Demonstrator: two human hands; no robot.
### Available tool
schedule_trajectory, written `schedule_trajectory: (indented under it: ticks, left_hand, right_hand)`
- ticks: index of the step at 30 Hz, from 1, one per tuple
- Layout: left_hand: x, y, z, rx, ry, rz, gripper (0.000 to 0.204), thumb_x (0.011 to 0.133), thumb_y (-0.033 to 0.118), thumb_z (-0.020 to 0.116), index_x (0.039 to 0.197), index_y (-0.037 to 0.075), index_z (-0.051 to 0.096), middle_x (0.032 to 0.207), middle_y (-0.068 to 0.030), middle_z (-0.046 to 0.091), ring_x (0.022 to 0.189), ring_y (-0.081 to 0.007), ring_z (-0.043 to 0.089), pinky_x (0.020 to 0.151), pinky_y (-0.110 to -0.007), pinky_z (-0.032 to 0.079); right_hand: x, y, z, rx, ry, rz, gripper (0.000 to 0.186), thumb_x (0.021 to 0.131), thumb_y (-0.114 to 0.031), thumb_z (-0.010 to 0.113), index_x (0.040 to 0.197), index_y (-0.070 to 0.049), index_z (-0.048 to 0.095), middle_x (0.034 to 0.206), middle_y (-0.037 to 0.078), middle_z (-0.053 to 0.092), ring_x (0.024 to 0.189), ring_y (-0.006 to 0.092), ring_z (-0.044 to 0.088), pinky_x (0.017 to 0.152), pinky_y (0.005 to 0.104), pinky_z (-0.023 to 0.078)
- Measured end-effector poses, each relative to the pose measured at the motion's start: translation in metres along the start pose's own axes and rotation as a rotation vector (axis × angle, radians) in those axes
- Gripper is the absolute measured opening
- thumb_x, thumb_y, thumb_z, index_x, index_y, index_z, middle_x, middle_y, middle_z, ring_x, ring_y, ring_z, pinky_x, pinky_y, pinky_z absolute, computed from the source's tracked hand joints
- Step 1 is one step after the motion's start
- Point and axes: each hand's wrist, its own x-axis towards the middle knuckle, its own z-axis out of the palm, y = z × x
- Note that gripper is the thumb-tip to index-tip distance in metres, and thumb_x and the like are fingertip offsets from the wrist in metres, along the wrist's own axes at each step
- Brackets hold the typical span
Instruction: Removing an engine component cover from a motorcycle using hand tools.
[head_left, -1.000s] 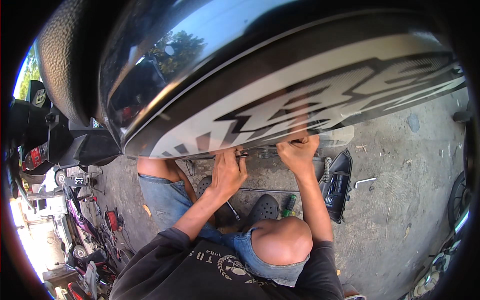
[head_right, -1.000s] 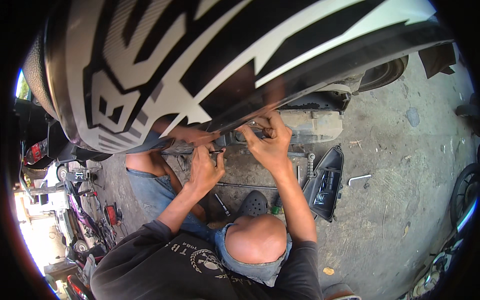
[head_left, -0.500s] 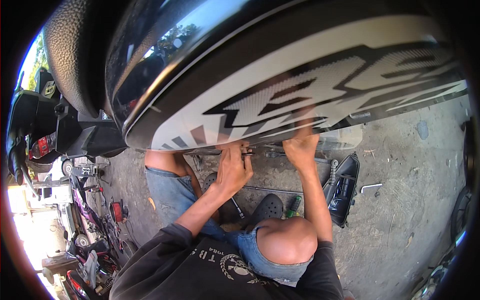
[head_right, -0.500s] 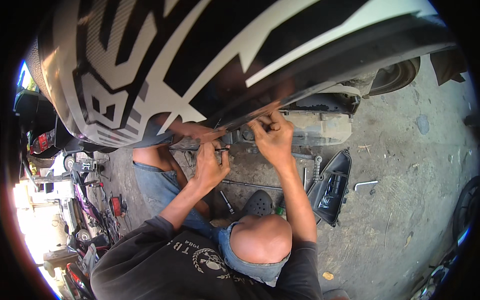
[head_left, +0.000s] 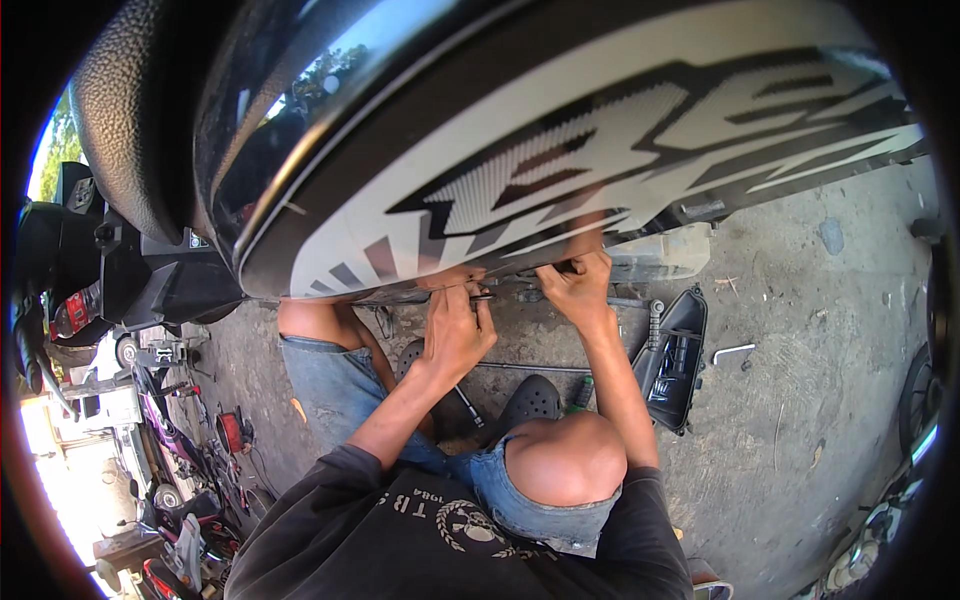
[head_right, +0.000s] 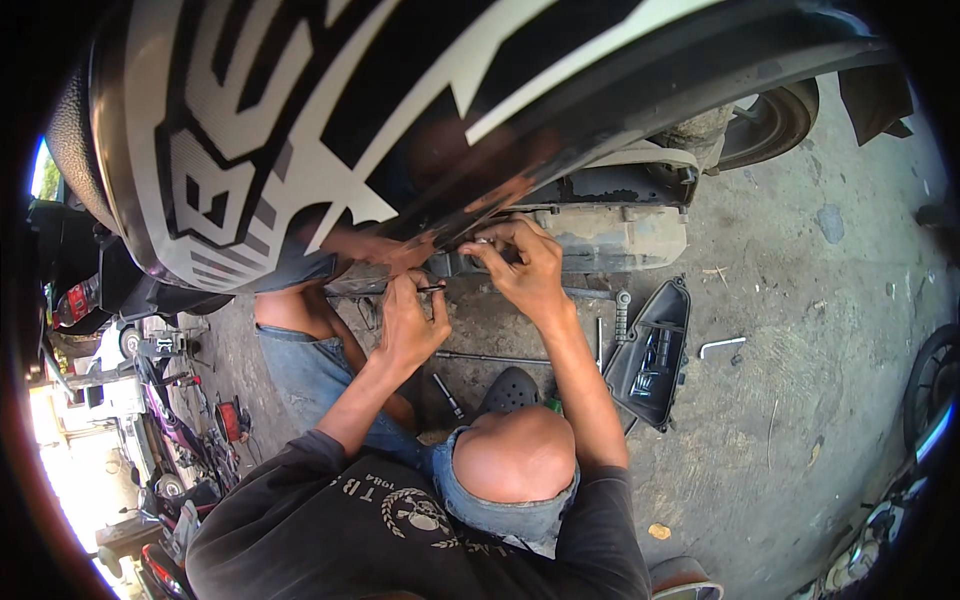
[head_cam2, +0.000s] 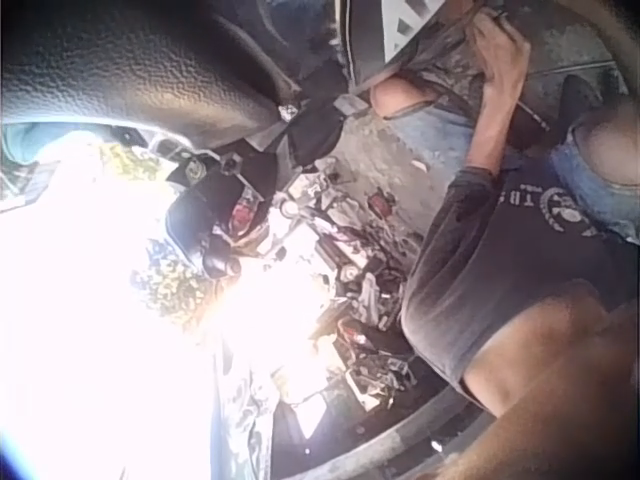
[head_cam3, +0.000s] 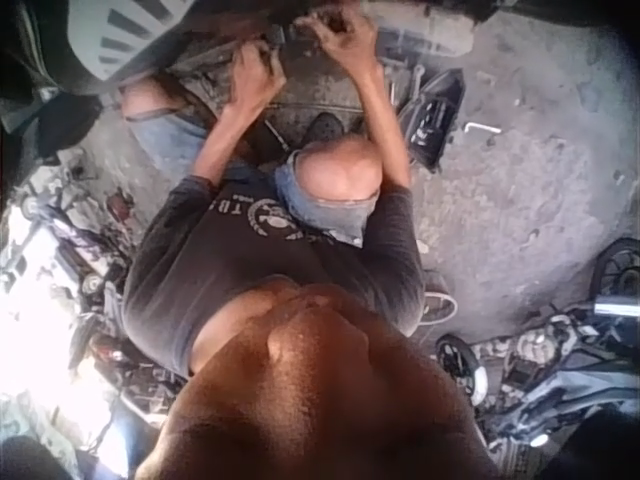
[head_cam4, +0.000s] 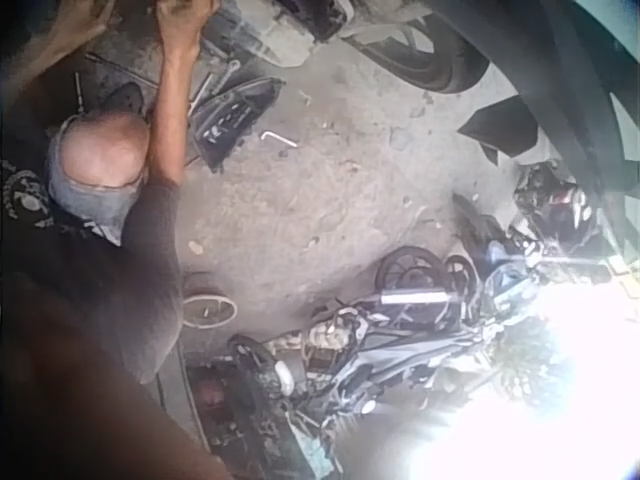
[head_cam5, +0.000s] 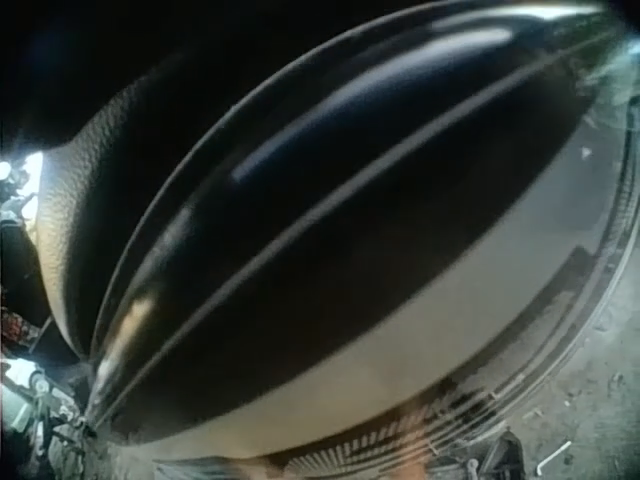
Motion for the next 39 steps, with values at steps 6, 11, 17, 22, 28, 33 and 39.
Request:
schedule_trajectory:
  ticks: [6,11,17,22,28,33,39]
  left_hand:
    - [0.000,0.005,-0.003,-0.018,-0.014,-0.003,0.040,0.070,-0.008,0.060,0.108,-0.002,0.049,0.085,-0.0179,0.056,0.078,-0.0363,0.056,0.071,-0.044,0.045]
    - [0.001,0.006,-0.005,-0.044,-0.037,-0.019,0.040,0.069,-0.009,0.056,0.108,-0.002,0.048,0.088,-0.0188,0.059,0.080,-0.0375,0.057,0.073,-0.046,0.044]
    - [0.000,0.002,-0.005,0.000,-0.036,0.012,0.040,0.068,-0.008,0.056,0.108,-0.003,0.048,0.091,-0.0195,0.060,0.081,-0.0379,0.057,0.072,-0.047,0.045]
    - [0.001,0.003,-0.006,-0.014,-0.028,0.052,0.035,0.064,0.003,0.061,0.097,-0.004,0.051,0.083,-0.0193,0.056,0.076,-0.0372,0.056,0.069,-0.045,0.045]
    - [-0.003,-0.004,-0.005,0.014,-0.025,0.083,0.032,0.058,0.007,0.062,0.086,-0.004,0.052,0.077,-0.0180,0.051,0.069,-0.0352,0.053,0.064,-0.042,0.046]
    - [-0.003,-0.003,-0.005,0.009,-0.023,0.113,0.035,0.057,0.004,0.060,0.089,-0.005,0.051,0.077,-0.0165,0.049,0.067,-0.0332,0.051,0.062,-0.041,0.046]
    - [-0.001,-0.002,-0.004,0.013,-0.041,0.117,0.036,0.057,0.005,0.060,0.089,-0.006,0.051,0.078,-0.0165,0.049,0.067,-0.0317,0.051,0.061,-0.039,0.046]
  right_hand:
    - [-0.015,0.016,-0.001,-0.046,0.054,-0.054,0.026,0.065,-0.004,0.084,0.072,-0.003,0.060,0.063,0.004,0.056,0.052,0.0085,0.049,0.045,0.0227,0.038]
    - [0.008,0.004,-0.009,-0.159,0.047,-0.343,0.025,0.064,0.001,0.082,0.071,-0.001,0.058,0.069,0.009,0.063,0.060,0.0186,0.060,0.051,0.0288,0.046]
    - [0.017,-0.010,-0.007,-0.183,-0.099,-0.420,0.023,0.062,0.005,0.078,0.077,-0.001,0.061,0.075,0.011,0.066,0.068,0.0253,0.064,0.056,0.0327,0.051]
    - [0.020,0.000,0.011,-0.188,-0.229,-0.413,0.022,0.061,-0.002,0.076,0.080,0.000,0.063,0.076,0.012,0.065,0.068,0.0290,0.063,0.059,0.0373,0.052]
    - [0.045,-0.031,0.045,-0.022,-0.431,-0.121,0.026,0.066,-0.011,0.073,0.091,-0.002,0.070,0.085,0.014,0.068,0.074,0.0284,0.066,0.065,0.0396,0.052]
    - [0.042,-0.043,0.036,-0.043,-0.452,-0.115,0.024,0.068,-0.009,0.073,0.091,-0.003,0.070,0.081,0.011,0.070,0.072,0.0263,0.067,0.066,0.0370,0.052]
    - [0.013,-0.034,0.011,0.019,0.042,0.273,0.010,0.073,0.002,0.068,0.083,0.003,0.066,0.078,0.011,0.071,0.070,0.0149,0.069,0.060,0.0270,0.052]
